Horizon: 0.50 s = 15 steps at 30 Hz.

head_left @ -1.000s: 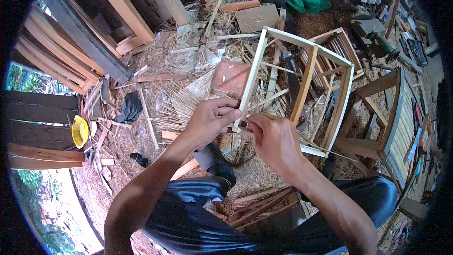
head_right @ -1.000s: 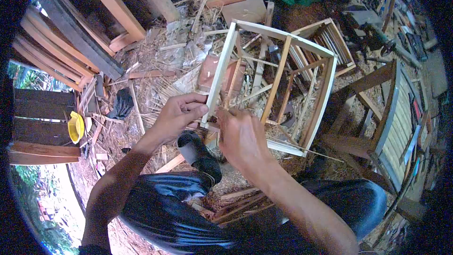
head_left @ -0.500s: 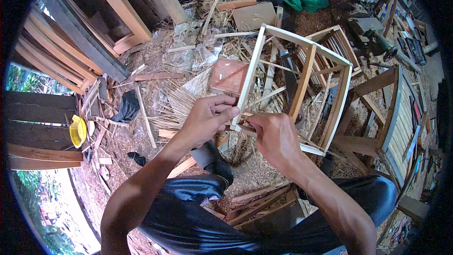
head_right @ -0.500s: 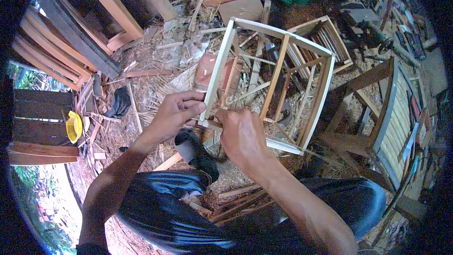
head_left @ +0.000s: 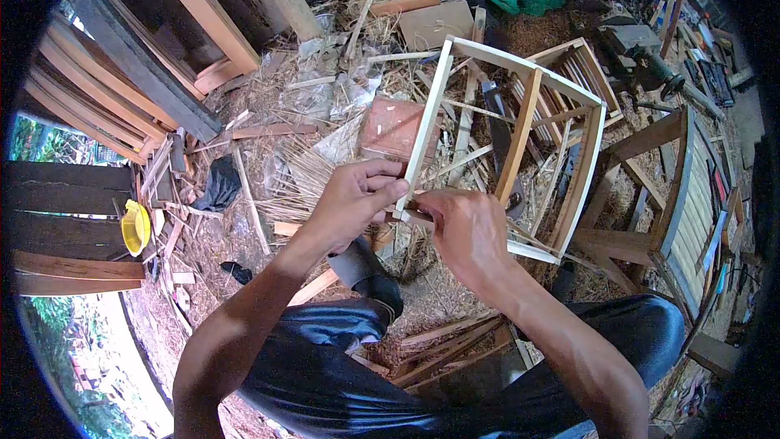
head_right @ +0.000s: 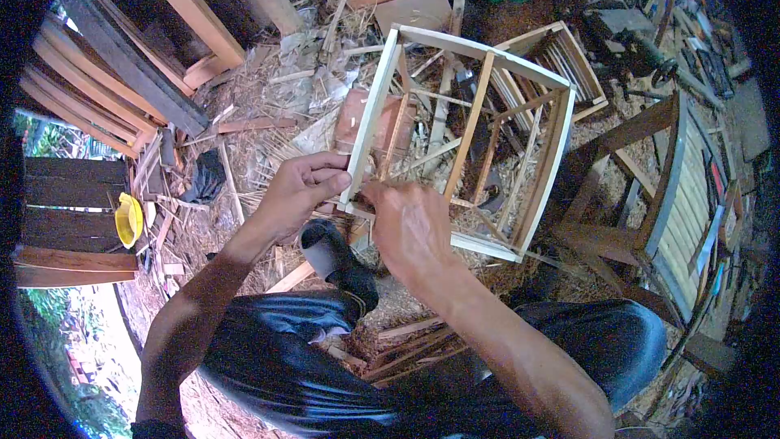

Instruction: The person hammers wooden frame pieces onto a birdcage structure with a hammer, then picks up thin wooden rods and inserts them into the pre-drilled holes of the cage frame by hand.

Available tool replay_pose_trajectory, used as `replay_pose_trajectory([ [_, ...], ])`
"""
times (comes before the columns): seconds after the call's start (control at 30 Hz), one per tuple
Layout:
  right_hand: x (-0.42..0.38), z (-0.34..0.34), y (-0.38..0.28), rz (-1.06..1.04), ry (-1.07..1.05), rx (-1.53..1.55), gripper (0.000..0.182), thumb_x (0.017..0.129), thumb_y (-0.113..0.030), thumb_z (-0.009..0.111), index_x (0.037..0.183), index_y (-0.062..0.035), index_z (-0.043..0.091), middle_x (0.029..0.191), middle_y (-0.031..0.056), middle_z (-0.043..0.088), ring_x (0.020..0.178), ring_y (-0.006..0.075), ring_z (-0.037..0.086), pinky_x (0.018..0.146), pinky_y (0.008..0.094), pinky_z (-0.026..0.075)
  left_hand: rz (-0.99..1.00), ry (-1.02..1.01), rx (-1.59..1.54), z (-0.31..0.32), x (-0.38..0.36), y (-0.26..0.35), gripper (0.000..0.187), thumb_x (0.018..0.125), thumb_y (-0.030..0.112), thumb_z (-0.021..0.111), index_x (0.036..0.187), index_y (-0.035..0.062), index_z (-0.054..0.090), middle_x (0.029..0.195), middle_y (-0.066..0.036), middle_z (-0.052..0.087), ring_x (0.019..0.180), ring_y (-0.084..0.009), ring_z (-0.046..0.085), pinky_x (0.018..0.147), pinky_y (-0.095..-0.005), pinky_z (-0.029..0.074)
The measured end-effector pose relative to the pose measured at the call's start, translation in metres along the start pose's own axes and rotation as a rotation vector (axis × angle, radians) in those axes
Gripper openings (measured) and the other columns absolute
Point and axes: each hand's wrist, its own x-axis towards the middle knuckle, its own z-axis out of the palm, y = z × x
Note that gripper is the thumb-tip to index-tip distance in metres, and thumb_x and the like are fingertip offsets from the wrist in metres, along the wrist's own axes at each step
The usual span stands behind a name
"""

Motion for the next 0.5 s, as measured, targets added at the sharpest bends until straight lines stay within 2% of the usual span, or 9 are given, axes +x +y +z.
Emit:
replay_pose_trajectory([
  [0.17,0.001,-0.007,-0.004,-0.011,-0.052,0.005,0.025,0.071,0.001,0.055,0.091,-0.0047,0.069,0.074,0.0203,0.065,0.07,0.0362,0.066,0.067,0.0444,0.053,-0.001,-0.03,-0.004,-0.004,0.0,0.0,0.031,0.089,0.016,0.065,0.115,0.0001,0.059,0.09,-0.004,0.066,0.073,-0.0078,0.059,0.058,-0.0213,0.047],
  [0.23,0.001,-0.009,-0.002,-0.014,-0.074,-0.008,0.027,0.07,0.002,0.056,0.092,-0.0046,0.069,0.076,0.0198,0.066,0.071,0.036,0.066,0.068,0.0442,0.053,-0.01,-0.035,0.076,-0.003,-0.002,0.004,0.033,0.089,0.019,0.064,0.117,0.0025,0.058,0.097,-0.003,0.068,0.076,-0.0047,0.06,0.058,-0.0181,0.046],
  [0.3,0.001,-0.013,-0.002,-0.027,-0.12,0.001,0.03,0.068,0.002,0.057,0.095,-0.0039,0.068,0.078,0.0204,0.066,0.073,0.0358,0.066,0.07,0.0442,0.053,-0.008,-0.04,0.041,-0.003,-0.002,0.001,0.033,0.089,0.019,0.065,0.117,0.0027,0.058,0.097,-0.002,0.068,0.075,-0.0046,0.06,0.058,-0.018,0.045],
  [0.5,0.0,-0.013,0.0,-0.001,-0.101,0.038,0.027,0.067,0.003,0.057,0.091,-0.0019,0.068,0.076,0.0222,0.065,0.072,0.0368,0.066,0.07,0.0452,0.053,-0.028,-0.032,0.029,0.0,-0.003,0.002,0.035,0.088,0.021,0.066,0.118,0.0032,0.058,0.094,-0.001,0.068,0.074,-0.0039,0.059,0.058,-0.0171,0.044],
])
